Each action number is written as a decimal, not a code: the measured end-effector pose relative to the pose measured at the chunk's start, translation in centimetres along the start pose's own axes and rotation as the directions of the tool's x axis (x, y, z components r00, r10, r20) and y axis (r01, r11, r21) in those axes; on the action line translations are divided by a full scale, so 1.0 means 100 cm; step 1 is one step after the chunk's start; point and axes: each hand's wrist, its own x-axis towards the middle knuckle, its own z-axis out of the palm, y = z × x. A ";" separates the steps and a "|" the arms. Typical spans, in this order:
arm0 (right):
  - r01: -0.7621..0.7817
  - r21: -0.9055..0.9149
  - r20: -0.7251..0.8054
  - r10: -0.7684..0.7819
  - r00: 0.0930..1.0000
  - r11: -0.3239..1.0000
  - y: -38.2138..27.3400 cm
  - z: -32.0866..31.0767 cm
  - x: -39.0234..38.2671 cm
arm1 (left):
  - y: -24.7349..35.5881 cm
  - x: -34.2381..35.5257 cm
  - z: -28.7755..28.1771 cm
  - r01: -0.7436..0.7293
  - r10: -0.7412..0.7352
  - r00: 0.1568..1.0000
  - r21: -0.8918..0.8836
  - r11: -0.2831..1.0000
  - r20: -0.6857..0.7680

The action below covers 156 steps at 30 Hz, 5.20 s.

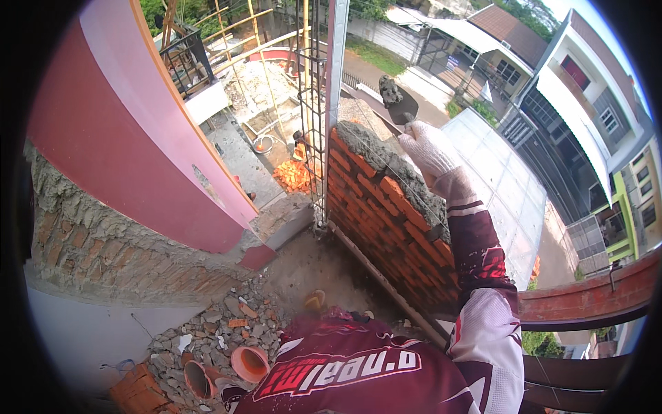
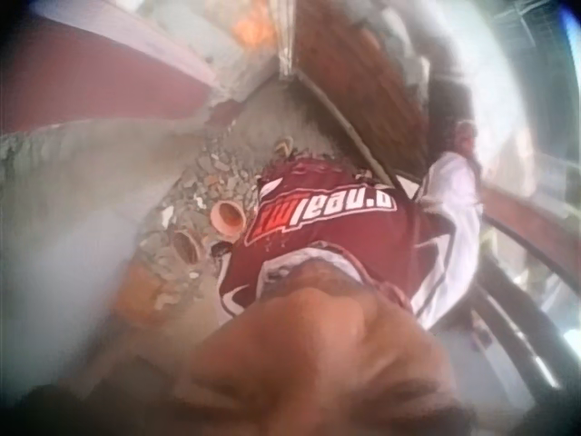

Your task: The person applies mortar to a brick wall using a trowel and places bricks on top, adjusting them by hand. The person repeats this process to build up the wall layer by layer.

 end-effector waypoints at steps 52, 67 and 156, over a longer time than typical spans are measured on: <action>-0.567 -0.384 0.552 0.674 0.491 0.728 0.029 -0.048 0.018 | -0.065 0.015 0.227 -0.372 -0.115 0.791 0.623 0.689 0.600; -0.544 -0.599 0.415 0.809 0.416 0.587 0.028 -0.099 -0.079 | -0.096 0.002 0.223 -0.332 -0.231 0.783 0.703 0.629 0.577; 0.109 0.968 -0.221 0.973 -0.065 0.227 0.122 0.145 -0.394 | -0.004 -0.159 0.465 -0.951 -0.296 0.221 0.272 0.145 0.929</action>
